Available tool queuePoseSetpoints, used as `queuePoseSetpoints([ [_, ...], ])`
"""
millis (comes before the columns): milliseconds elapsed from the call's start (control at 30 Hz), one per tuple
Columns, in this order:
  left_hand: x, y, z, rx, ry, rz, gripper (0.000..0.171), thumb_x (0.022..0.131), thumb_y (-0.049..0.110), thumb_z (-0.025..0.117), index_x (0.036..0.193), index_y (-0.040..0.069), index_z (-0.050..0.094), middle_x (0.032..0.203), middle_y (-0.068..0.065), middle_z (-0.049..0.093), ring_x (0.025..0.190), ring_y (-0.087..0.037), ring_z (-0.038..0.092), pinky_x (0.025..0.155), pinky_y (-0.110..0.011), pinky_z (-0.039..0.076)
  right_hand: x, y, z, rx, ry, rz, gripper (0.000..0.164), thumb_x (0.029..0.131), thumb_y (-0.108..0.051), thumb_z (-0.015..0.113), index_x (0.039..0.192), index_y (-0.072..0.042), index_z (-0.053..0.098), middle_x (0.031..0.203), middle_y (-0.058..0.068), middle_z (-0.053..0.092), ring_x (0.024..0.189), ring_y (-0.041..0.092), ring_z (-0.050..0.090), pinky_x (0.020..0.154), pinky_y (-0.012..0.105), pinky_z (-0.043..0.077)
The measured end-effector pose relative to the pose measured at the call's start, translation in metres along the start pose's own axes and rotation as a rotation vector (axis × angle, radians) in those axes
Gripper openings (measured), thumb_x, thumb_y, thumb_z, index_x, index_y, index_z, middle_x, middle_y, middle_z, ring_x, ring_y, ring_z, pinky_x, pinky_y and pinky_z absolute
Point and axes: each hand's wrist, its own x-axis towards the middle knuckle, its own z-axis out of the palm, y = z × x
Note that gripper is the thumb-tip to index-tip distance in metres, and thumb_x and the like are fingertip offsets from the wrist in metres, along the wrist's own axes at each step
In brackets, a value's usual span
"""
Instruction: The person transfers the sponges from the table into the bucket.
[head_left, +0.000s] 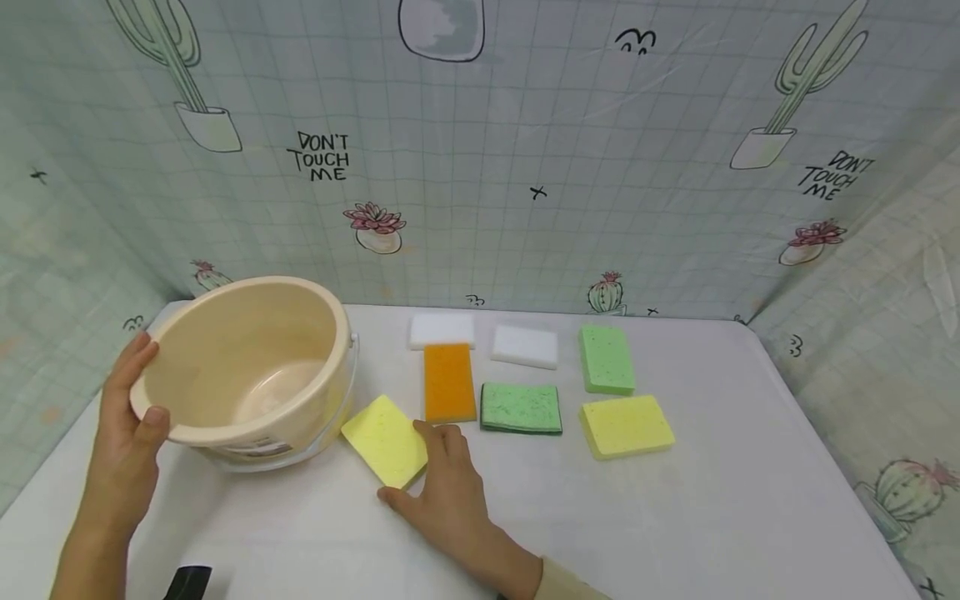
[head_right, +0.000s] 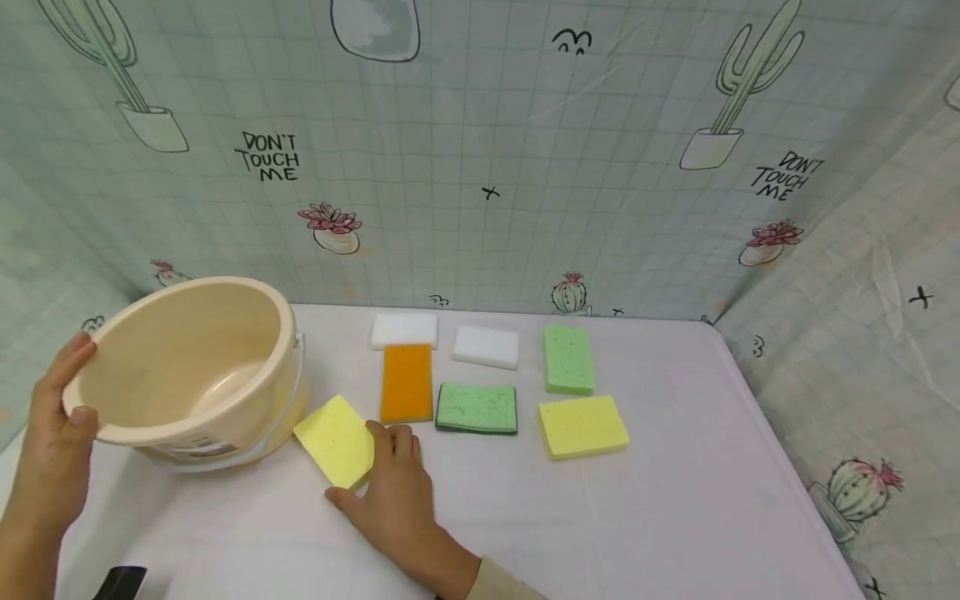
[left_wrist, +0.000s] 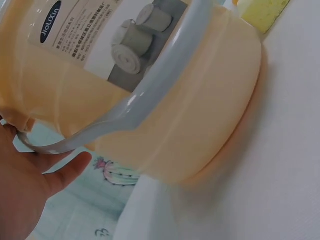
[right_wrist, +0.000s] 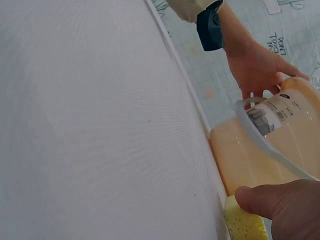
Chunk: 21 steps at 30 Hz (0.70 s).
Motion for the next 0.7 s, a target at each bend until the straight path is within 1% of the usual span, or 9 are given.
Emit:
queuePoseSetpoints([
  [67, -0.001, -0.001, 0.0, -0.008, 0.011, 0.017, 0.07, 0.091, 0.025, 0.066, 0.148, 0.007, 0.029, 0.157, -0.002, 0.004, 0.144, -0.025, 0.004, 0.109, -0.02, 0.02, -0.001, 0.0, 0.001, 0.005, 0.015, -0.002, 0.083, 0.068, -0.038, 0.086, 0.134, -0.007, 0.047, 0.113, 0.005, 0.046, 0.094, 0.017, 0.051, 0.065, 0.027, 0.05],
  [100, -0.001, -0.002, -0.001, 0.013, 0.015, 0.02, 0.069, 0.092, 0.026, 0.065, 0.148, 0.007, 0.029, 0.157, -0.003, 0.005, 0.144, -0.025, 0.004, 0.109, -0.02, 0.021, -0.001, 0.0, 0.002, 0.008, 0.02, -0.004, 0.082, 0.068, -0.036, 0.086, 0.134, -0.006, 0.048, 0.113, 0.005, 0.046, 0.094, 0.017, 0.051, 0.067, 0.027, 0.051],
  [167, -0.002, -0.002, -0.004, 0.094, 0.018, 0.038, 0.066, 0.094, 0.027, 0.061, 0.148, 0.006, 0.03, 0.157, -0.005, 0.009, 0.144, -0.024, 0.005, 0.109, -0.019, 0.02, -0.002, 0.0, 0.002, 0.017, 0.022, -0.002, 0.08, 0.068, -0.031, 0.086, 0.133, -0.005, 0.048, 0.113, 0.005, 0.046, 0.096, 0.017, 0.051, 0.071, 0.029, 0.051],
  [200, -0.002, -0.002, -0.005, 0.117, 0.022, 0.042, 0.064, 0.095, 0.027, 0.06, 0.148, 0.006, 0.031, 0.157, -0.005, 0.01, 0.144, -0.024, 0.005, 0.108, -0.019, 0.02, -0.002, -0.001, 0.001, 0.023, 0.02, 0.002, 0.079, 0.068, -0.03, 0.086, 0.133, -0.004, 0.048, 0.113, 0.005, 0.046, 0.097, 0.018, 0.051, 0.073, 0.03, 0.051],
  [300, -0.001, -0.004, -0.006, 0.097, 0.021, 0.049, 0.057, 0.098, 0.022, 0.055, 0.148, 0.006, 0.032, 0.157, -0.006, 0.012, 0.144, -0.023, 0.007, 0.108, -0.018, 0.02, -0.001, -0.001, -0.001, 0.047, 0.012, 0.026, 0.076, 0.068, -0.026, 0.085, 0.132, -0.004, 0.049, 0.114, 0.005, 0.045, 0.099, 0.018, 0.05, 0.079, 0.031, 0.05],
  [400, 0.001, -0.007, -0.005, 0.016, 0.019, 0.062, 0.052, 0.098, 0.013, 0.05, 0.147, 0.004, 0.033, 0.157, -0.006, 0.012, 0.144, -0.022, 0.009, 0.109, -0.018, 0.018, 0.0, -0.002, -0.005, 0.066, 0.005, 0.045, 0.075, 0.068, -0.024, 0.084, 0.131, -0.004, 0.05, 0.115, 0.005, 0.045, 0.099, 0.017, 0.049, 0.082, 0.032, 0.049],
  [467, 0.002, -0.008, -0.004, 0.03, 0.024, 0.076, 0.05, 0.099, 0.01, 0.046, 0.146, 0.003, 0.033, 0.157, -0.007, 0.013, 0.143, -0.021, 0.01, 0.108, -0.017, 0.018, 0.001, -0.002, -0.008, 0.072, 0.004, 0.051, 0.074, 0.068, -0.024, 0.084, 0.131, -0.004, 0.05, 0.114, 0.005, 0.045, 0.098, 0.017, 0.049, 0.082, 0.032, 0.049],
  [600, 0.003, -0.006, -0.001, 0.111, 0.073, 0.085, 0.05, 0.097, 0.01, 0.044, 0.146, 0.003, 0.034, 0.156, -0.007, 0.016, 0.143, -0.021, 0.011, 0.109, -0.017, 0.017, 0.004, -0.003, -0.014, 0.067, 0.03, 0.03, 0.075, 0.067, -0.023, 0.084, 0.131, -0.003, 0.05, 0.114, 0.006, 0.045, 0.098, 0.017, 0.05, 0.082, 0.033, 0.049],
  [700, 0.003, -0.005, 0.002, 0.209, 0.098, 0.094, 0.051, 0.097, 0.013, 0.041, 0.147, 0.004, 0.033, 0.156, -0.006, 0.017, 0.142, -0.02, 0.012, 0.109, -0.018, 0.016, 0.008, -0.004, -0.018, 0.063, 0.066, 0.011, 0.076, 0.067, -0.023, 0.084, 0.131, -0.001, 0.049, 0.115, 0.008, 0.046, 0.101, 0.02, 0.051, 0.084, 0.036, 0.049],
])
